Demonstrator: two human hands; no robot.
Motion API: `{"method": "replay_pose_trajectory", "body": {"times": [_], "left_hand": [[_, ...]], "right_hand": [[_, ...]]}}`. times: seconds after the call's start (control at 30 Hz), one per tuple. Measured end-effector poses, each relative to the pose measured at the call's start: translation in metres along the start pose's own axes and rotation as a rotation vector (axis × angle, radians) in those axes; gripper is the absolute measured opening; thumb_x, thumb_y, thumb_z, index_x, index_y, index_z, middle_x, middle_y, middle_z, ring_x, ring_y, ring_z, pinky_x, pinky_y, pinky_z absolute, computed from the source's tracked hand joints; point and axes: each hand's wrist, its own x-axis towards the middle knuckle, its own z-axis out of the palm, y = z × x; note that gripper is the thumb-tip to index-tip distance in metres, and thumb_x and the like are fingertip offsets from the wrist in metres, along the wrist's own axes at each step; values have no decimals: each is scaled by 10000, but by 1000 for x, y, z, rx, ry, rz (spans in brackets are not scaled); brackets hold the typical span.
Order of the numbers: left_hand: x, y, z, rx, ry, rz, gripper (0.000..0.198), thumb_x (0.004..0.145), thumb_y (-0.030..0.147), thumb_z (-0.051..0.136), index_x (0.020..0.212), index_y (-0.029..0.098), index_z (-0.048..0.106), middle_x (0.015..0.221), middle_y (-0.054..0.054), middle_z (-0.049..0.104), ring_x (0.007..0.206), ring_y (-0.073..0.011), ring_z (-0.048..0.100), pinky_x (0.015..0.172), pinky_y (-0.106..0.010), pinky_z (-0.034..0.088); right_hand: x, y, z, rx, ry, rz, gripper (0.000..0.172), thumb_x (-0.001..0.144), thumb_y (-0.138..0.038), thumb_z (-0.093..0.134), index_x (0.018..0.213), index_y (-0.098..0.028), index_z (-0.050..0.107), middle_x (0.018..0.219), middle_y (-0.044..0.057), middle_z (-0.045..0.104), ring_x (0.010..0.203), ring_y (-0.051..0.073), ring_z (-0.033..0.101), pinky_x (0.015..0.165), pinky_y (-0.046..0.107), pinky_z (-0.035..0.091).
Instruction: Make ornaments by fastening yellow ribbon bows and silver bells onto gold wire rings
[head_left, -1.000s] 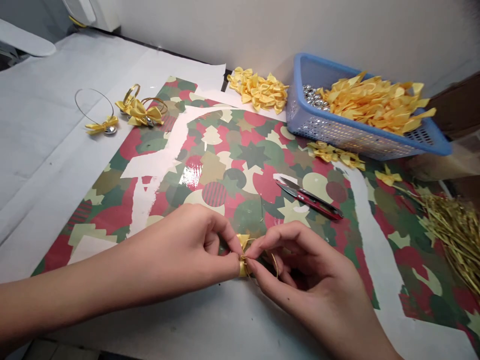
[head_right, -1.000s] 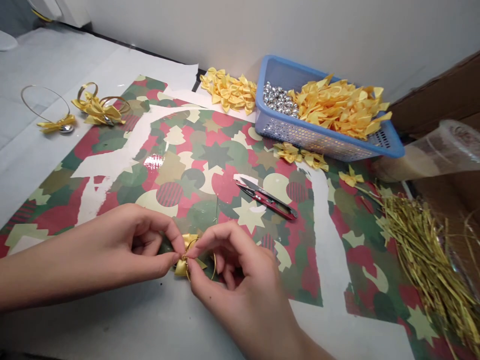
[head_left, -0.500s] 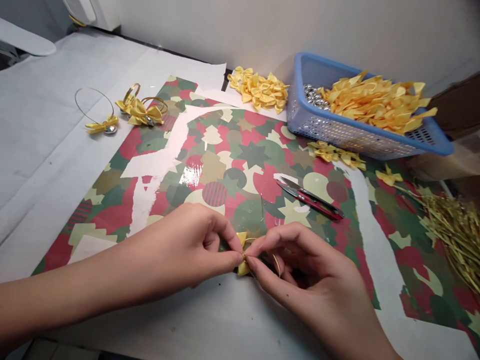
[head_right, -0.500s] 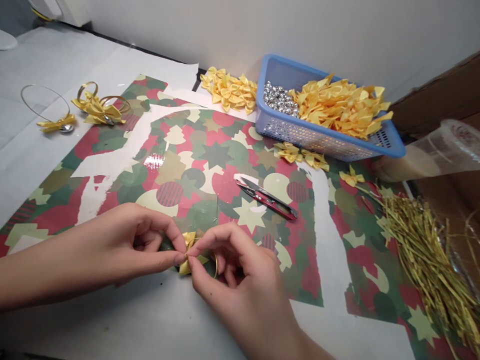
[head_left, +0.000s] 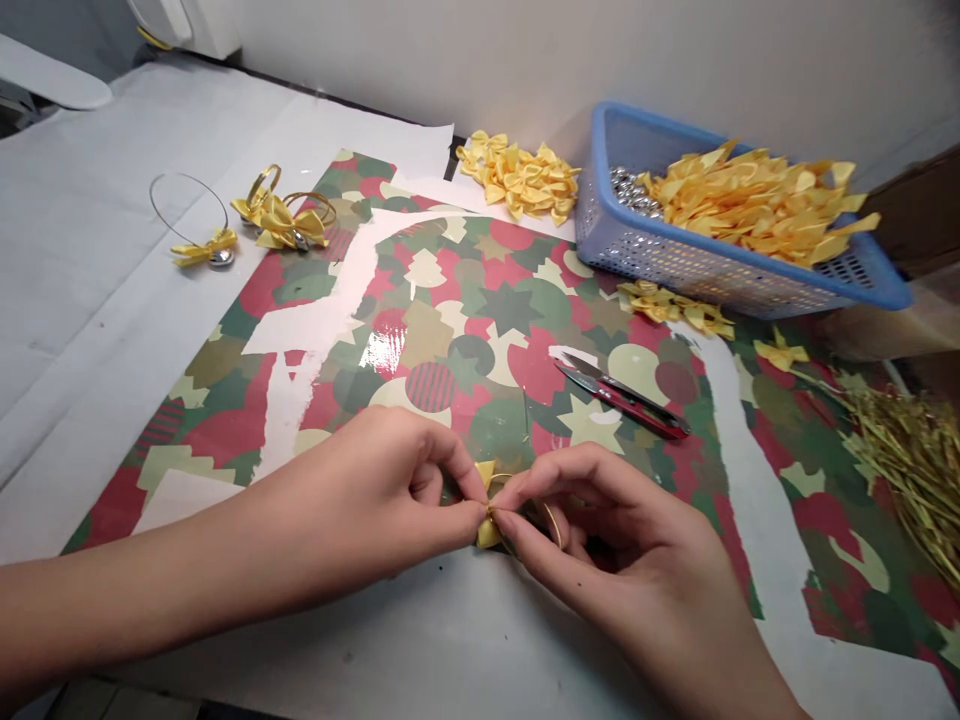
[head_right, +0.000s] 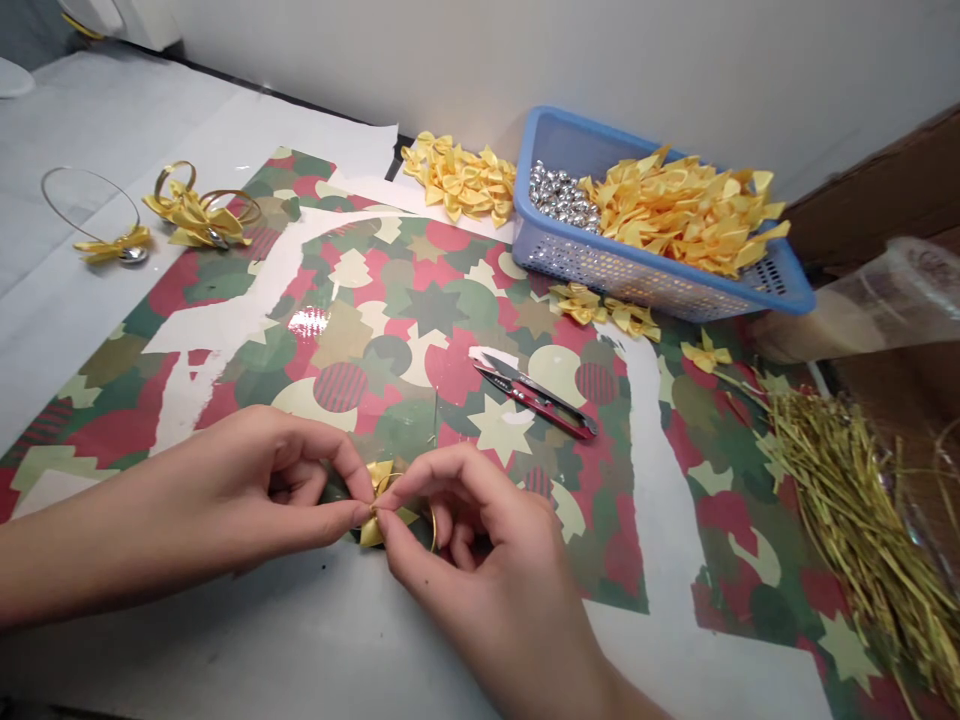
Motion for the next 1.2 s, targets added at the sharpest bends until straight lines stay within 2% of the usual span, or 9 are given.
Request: {"method": "replay_pose_trajectory", "body": {"times": [0.3, 0.4, 0.53, 0.87, 1.07, 1.2], "left_hand": [[-3, 18, -6, 27, -36, -95, 135, 716, 287, 608, 760, 180, 679, 445, 82, 385, 424, -75, 297, 391, -191, 201], [-3, 22, -7, 43, -41, -98, 131, 723, 287, 608, 764, 186, 681, 439, 86, 375, 417, -73, 300, 389, -182, 212], [-3, 21, -7, 55, -46, -121, 144, 731, 297, 610, 799, 200, 691, 453, 83, 395, 423, -75, 327, 391, -176, 228], [-3, 22, -5, 75, -25, -117, 142, 736, 297, 599, 773, 199, 695, 442, 83, 375, 422, -73, 293, 385, -185, 195], [-2, 14, -3, 66, -9, -81, 152, 742, 326, 589, 761, 203, 678, 423, 90, 369, 410, -71, 278, 370, -173, 185], [-2, 17, -4, 73, -26, -112, 129, 730, 307, 609, 762, 199, 671, 431, 94, 387, 415, -66, 297, 378, -160, 210]], "right_hand": [[1, -2, -2, 15, -25, -11, 98, 776, -291, 624, 746, -224, 558, 717, -1, 621, 471, 86, 452, 419, 210, 374], [0, -2, -2, 8, -22, -19, 75, 774, -277, 622, 749, -225, 573, 636, -26, 565, 453, 81, 416, 415, 207, 352], [0, -1, -2, 19, -19, -14, 73, 753, -256, 639, 747, -225, 573, 647, -24, 592, 460, 77, 391, 415, 200, 342], [1, 1, -2, 28, -7, -11, 63, 767, -239, 636, 750, -220, 578, 736, 3, 652, 462, 71, 425, 422, 208, 367], [3, 7, -3, 4, -66, -32, 76, 788, -279, 636, 783, -227, 581, 758, 10, 661, 459, 70, 399, 412, 201, 340], [3, 9, -4, 8, -72, -16, 89, 792, -303, 637, 802, -239, 576, 765, 6, 661, 467, 76, 412, 420, 205, 344]]}}
